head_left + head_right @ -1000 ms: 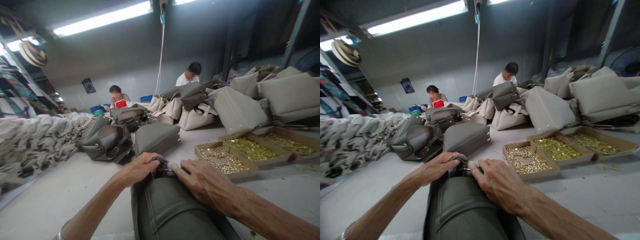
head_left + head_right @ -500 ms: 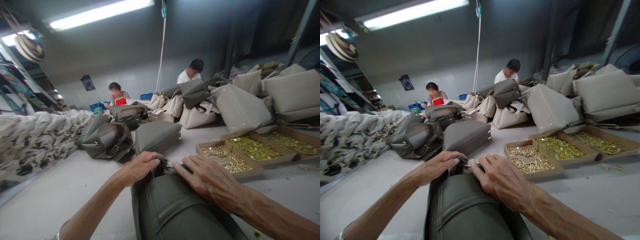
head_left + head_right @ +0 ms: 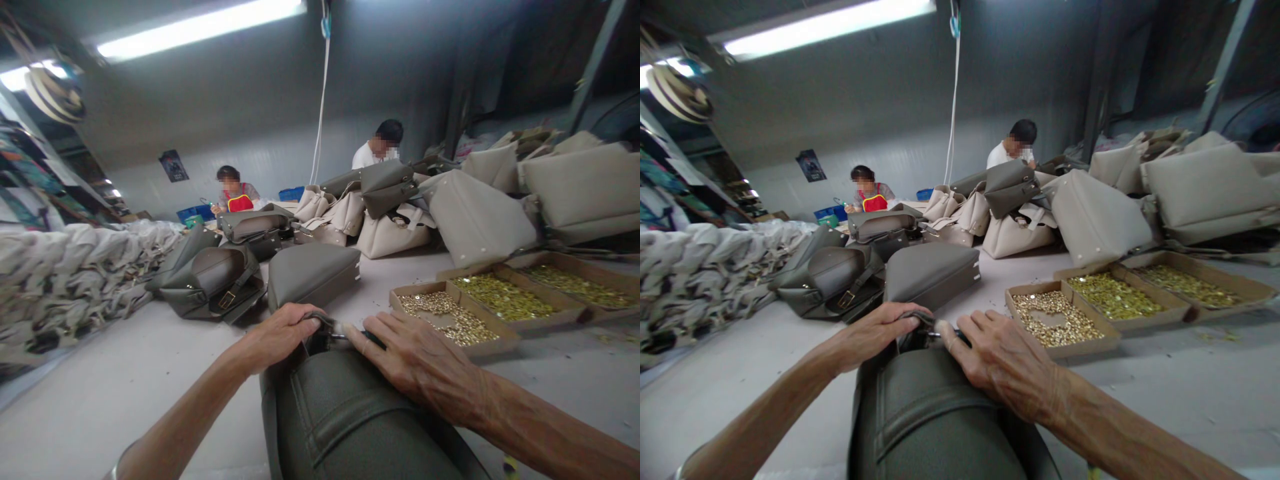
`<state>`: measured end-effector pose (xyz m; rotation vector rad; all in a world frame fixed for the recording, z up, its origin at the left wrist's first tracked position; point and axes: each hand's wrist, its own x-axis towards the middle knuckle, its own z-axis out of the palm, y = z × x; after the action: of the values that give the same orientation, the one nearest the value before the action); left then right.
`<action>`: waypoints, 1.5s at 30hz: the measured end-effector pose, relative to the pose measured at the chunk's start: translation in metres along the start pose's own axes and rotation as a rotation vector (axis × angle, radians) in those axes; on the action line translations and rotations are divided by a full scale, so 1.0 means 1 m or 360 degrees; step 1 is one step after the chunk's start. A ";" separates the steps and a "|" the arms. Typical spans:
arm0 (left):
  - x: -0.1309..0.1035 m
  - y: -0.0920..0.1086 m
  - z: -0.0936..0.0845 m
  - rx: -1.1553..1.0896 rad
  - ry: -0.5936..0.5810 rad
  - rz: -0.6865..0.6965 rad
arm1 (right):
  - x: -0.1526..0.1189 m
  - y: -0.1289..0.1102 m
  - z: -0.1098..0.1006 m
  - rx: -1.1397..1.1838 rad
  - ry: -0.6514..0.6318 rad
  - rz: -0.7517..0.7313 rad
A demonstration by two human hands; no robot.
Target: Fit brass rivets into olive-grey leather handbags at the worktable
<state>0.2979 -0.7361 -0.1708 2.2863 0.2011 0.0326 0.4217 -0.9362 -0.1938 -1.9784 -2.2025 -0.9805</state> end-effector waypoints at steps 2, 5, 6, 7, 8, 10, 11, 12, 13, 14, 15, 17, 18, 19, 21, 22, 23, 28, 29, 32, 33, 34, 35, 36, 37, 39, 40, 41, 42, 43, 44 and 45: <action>0.000 0.001 0.001 -0.0003 0.0009 -0.0001 | 0.001 -0.001 -0.001 -0.0012 0.0000 0.0013; 0.000 0.001 0.002 0.0014 0.0032 -0.0003 | 0.002 -0.002 -0.003 -0.0030 -0.0031 0.0035; 0.000 0.001 0.003 0.0022 0.0038 -0.0007 | 0.002 -0.002 -0.004 -0.0029 -0.0058 0.0046; 0.000 0.001 0.003 0.0029 0.0043 -0.0013 | 0.003 -0.003 -0.005 -0.0028 -0.0089 0.0058; 0.000 0.002 0.004 0.0034 0.0048 -0.0019 | 0.003 -0.003 -0.006 -0.0026 -0.0118 0.0072; 0.000 0.003 0.005 0.0045 0.0056 -0.0024 | 0.003 -0.004 -0.007 -0.0026 -0.0161 0.0111; 0.000 0.004 0.006 0.0050 0.0063 -0.0021 | 0.003 -0.005 -0.007 -0.0030 -0.0176 0.0128; 0.001 0.004 0.006 0.0054 0.0073 -0.0020 | 0.003 -0.005 -0.007 -0.0036 -0.0180 0.0140; 0.001 0.005 0.007 0.0059 0.0082 -0.0020 | 0.003 -0.006 -0.007 -0.0040 -0.0180 0.0150; 0.001 0.005 0.007 0.0067 0.0092 -0.0019 | 0.003 -0.007 -0.007 -0.0040 -0.0179 0.0160; 0.001 0.006 0.008 0.0076 0.0104 -0.0020 | 0.004 -0.008 -0.007 -0.0040 -0.0182 0.0168; 0.001 0.005 0.009 0.0092 0.0120 -0.0024 | 0.004 -0.009 -0.008 -0.0039 -0.0192 0.0179; 0.001 0.005 0.010 0.0092 0.0123 -0.0023 | 0.005 -0.009 -0.008 -0.0042 -0.0206 0.0181; 0.001 0.005 0.010 0.0089 0.0124 -0.0022 | 0.006 -0.009 -0.008 -0.0049 -0.0221 0.0173; 0.001 0.004 0.012 0.0073 0.0141 -0.0030 | 0.007 -0.008 -0.008 -0.0056 -0.0251 0.0150; 0.001 0.004 0.012 0.0066 0.0155 -0.0037 | 0.007 -0.008 -0.008 -0.0048 -0.0269 0.0143; 0.001 0.003 0.013 0.0064 0.0168 -0.0045 | 0.008 -0.008 -0.008 -0.0034 -0.0288 0.0138; 0.002 0.001 0.015 0.0135 0.0188 -0.0079 | 0.012 -0.011 -0.010 -0.0015 -0.0372 0.0161; 0.003 0.000 0.016 0.0146 0.0192 -0.0083 | 0.013 -0.012 -0.011 -0.0015 -0.0386 0.0154; 0.005 -0.002 0.018 0.0166 0.0211 -0.0088 | 0.016 -0.014 -0.014 0.0011 -0.0423 0.0147; 0.005 -0.002 0.019 0.0173 0.0217 -0.0087 | 0.017 -0.014 -0.015 0.0021 -0.0428 0.0157; 0.005 -0.002 0.020 0.0179 0.0223 -0.0083 | 0.018 -0.015 -0.016 0.0032 -0.0429 0.0165; 0.005 -0.003 0.020 0.0187 0.0229 -0.0075 | 0.019 -0.015 -0.016 0.0041 -0.0425 0.0168; 0.005 -0.003 0.021 0.0195 0.0232 -0.0065 | 0.020 -0.015 -0.017 0.0046 -0.0421 0.0169; 0.005 -0.003 0.021 0.0203 0.0236 -0.0054 | 0.021 -0.016 -0.017 0.0050 -0.0415 0.0168; 0.005 -0.005 0.022 0.0219 0.0246 -0.0032 | 0.022 -0.017 -0.015 0.0051 -0.0400 0.0173; 0.005 -0.005 0.023 0.0226 0.0249 -0.0022 | 0.023 -0.018 -0.015 0.0050 -0.0396 0.0181; 0.006 -0.006 0.024 0.0235 0.0254 -0.0014 | 0.023 -0.020 -0.013 0.0047 -0.0392 0.0197; 0.006 -0.007 0.025 0.0244 0.0261 -0.0007 | 0.024 -0.021 -0.012 0.0046 -0.0390 0.0211; 0.005 -0.007 0.026 0.0253 0.0269 -0.0002 | 0.024 -0.023 -0.012 0.0048 -0.0393 0.0224; 0.004 -0.007 0.026 0.0260 0.0276 0.0002 | 0.024 -0.024 -0.012 0.0052 -0.0396 0.0237; 0.002 -0.006 0.026 0.0267 0.0282 0.0007 | 0.023 -0.025 -0.012 0.0060 -0.0395 0.0247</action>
<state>0.3018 -0.7514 -0.1930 2.4518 0.3007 0.2287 0.3899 -0.9210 -0.1852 -2.3235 -2.1174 -0.7037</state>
